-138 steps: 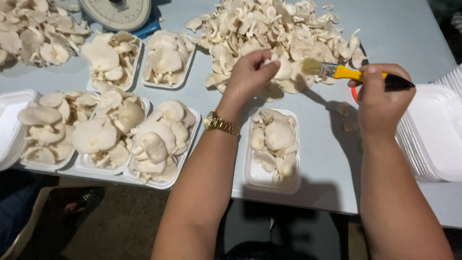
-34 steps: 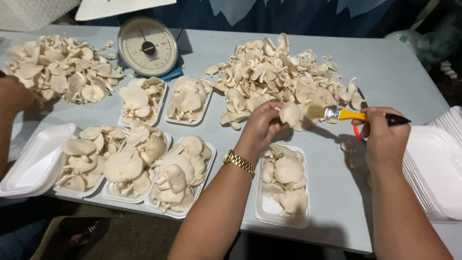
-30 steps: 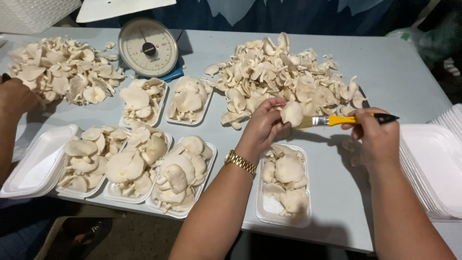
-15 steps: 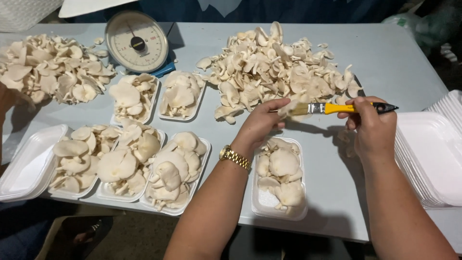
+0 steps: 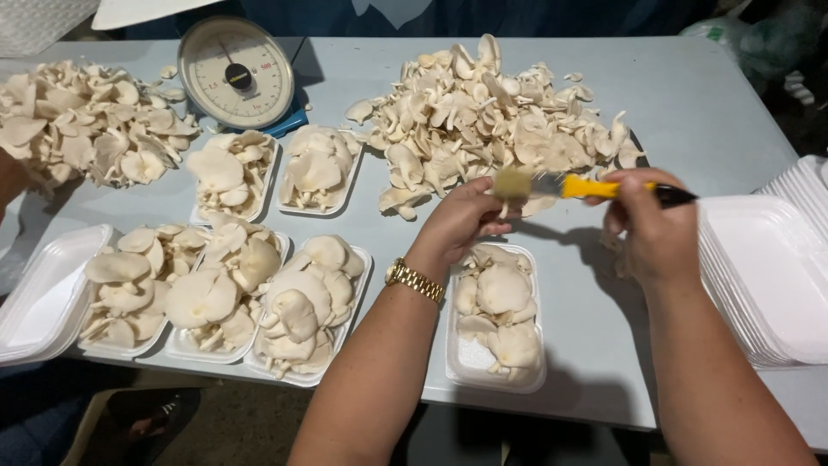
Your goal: Cleaning oyster mushrooms with a brush and packing them into styrofoam trays for sale.
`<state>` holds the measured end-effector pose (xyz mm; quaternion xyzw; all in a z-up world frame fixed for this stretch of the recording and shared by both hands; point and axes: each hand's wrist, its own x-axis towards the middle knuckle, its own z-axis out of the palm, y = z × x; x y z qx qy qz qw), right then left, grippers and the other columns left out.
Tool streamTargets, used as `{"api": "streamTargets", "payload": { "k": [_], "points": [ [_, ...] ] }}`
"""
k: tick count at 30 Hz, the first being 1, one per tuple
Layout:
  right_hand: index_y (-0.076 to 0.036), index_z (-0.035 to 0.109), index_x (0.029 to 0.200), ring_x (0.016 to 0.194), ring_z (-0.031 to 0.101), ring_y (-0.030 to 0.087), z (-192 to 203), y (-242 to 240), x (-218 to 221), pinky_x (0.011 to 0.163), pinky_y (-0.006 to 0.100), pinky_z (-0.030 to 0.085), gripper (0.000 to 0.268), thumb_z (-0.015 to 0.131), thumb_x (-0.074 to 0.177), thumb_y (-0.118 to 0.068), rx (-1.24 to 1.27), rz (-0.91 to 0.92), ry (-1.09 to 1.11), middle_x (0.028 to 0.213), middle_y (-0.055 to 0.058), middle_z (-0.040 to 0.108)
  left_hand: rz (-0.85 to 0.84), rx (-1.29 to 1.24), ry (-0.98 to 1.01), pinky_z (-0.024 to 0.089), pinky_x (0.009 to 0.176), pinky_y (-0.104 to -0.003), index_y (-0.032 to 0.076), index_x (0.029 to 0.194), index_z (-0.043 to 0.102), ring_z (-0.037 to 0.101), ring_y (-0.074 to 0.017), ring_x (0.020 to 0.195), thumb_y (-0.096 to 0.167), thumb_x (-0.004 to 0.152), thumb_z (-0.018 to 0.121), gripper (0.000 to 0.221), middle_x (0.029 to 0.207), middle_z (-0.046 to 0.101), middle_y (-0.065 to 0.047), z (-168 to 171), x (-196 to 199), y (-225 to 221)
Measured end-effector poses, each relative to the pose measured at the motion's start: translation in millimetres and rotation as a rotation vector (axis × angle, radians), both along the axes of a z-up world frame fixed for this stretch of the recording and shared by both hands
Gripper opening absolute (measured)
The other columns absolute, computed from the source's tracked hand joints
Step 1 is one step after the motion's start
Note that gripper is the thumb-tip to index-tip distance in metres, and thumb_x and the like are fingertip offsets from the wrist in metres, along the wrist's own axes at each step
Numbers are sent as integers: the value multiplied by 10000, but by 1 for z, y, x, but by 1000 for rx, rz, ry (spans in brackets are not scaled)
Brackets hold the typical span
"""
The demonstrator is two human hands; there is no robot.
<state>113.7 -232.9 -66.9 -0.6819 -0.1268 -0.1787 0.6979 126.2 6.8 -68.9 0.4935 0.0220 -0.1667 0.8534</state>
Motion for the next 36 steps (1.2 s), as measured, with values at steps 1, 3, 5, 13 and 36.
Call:
{"api": "streamTargets", "payload": {
  "k": [1, 3, 5, 13, 36],
  "points": [
    [-40, 654, 1104, 551, 494, 115, -3, 1, 2, 483, 231, 412, 208, 559, 1116, -225, -83, -4, -24, 880, 158, 704, 7, 52, 26, 607, 537, -159, -84, 1393, 489, 689, -175, 738, -76, 973, 473, 420, 1105, 644, -297, 11, -8, 1],
    [-13, 679, 1109, 567, 487, 127, -7, -1, 6, 543, 236, 426, 216, 584, 1108, -207, -167, -12, -44, 866, 158, 708, 10, 103, 55, 576, 448, -137, -78, 1397, 540, 638, -123, 536, -79, 1000, 463, 405, 943, 693, -274, 29, -19, 2],
    [-19, 705, 1057, 749, 663, 159, -13, -7, 10, 665, 267, 527, 147, 653, 1116, -143, -180, -229, -115, 801, 104, 666, 105, 144, 63, 492, 474, -155, -84, 1421, 452, 622, -142, 709, -63, 989, 445, 432, 950, 597, -199, 40, -29, 3],
    [24, 679, 1042, 842, 720, 239, -23, -19, 17, 808, 355, 603, 153, 666, 1125, -104, -193, -227, -263, 921, 127, 670, 354, 794, -716, 599, 895, -377, 9, 1180, 655, 659, -249, 1007, 212, 983, 530, 310, 1162, 684, -126, 44, -119, 12],
    [-46, 716, 1053, 719, 653, 146, 5, -4, -7, 453, 269, 531, 158, 663, 1038, -194, -183, -239, 7, 855, 121, 701, 1, 1336, -1109, 462, 746, -448, 63, 788, 610, 557, -303, 676, 256, 995, 606, 284, 780, 617, -99, 40, -178, 17]
  ]
}}
